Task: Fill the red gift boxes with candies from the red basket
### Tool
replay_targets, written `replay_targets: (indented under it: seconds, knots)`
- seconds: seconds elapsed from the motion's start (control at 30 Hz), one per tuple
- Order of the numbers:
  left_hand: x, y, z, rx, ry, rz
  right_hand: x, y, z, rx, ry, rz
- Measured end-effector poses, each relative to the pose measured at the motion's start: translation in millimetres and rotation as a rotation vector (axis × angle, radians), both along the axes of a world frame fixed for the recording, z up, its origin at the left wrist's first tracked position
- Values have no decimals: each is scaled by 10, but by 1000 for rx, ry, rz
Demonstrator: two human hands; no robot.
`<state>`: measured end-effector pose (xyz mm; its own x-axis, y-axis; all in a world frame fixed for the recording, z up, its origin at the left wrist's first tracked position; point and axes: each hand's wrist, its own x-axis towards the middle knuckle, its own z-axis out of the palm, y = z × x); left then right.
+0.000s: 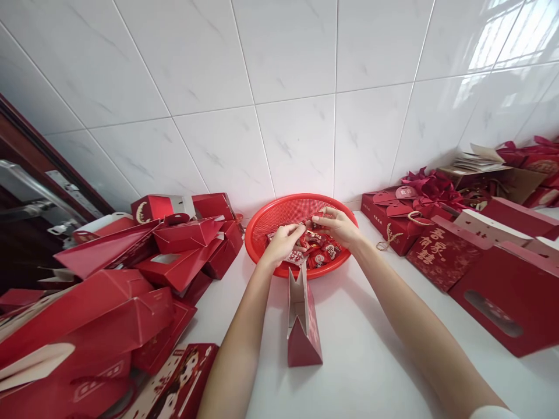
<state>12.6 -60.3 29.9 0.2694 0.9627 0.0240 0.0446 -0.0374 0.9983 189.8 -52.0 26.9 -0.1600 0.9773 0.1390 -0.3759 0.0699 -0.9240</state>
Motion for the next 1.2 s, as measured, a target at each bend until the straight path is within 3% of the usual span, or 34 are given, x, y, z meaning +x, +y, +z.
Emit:
replay_targets:
  seconds: [0.17, 0.3, 0.53, 0.77, 0.93, 1.2]
  knots:
    - [3, 31, -29, 14, -48, 45, 24, 67, -56, -15, 24, -120]
    - [-13, 42, -47, 68, 37, 48, 31, 75, -63, -24, 1, -135]
    - [-51, 63, -80, 217, 74, 110, -21, 66, -75, -52, -119, -51]
    - [-38, 73, -69, 297, 80, 79, -39, 35, -69, -91, -205, 40]
    - [-35, 74, -79, 325, 115, 22, -31, 43, -70, -101, -202, 91]
    - [-29, 79, -96, 322, 152, 77, 4, 12, -58, -58, -261, 202]
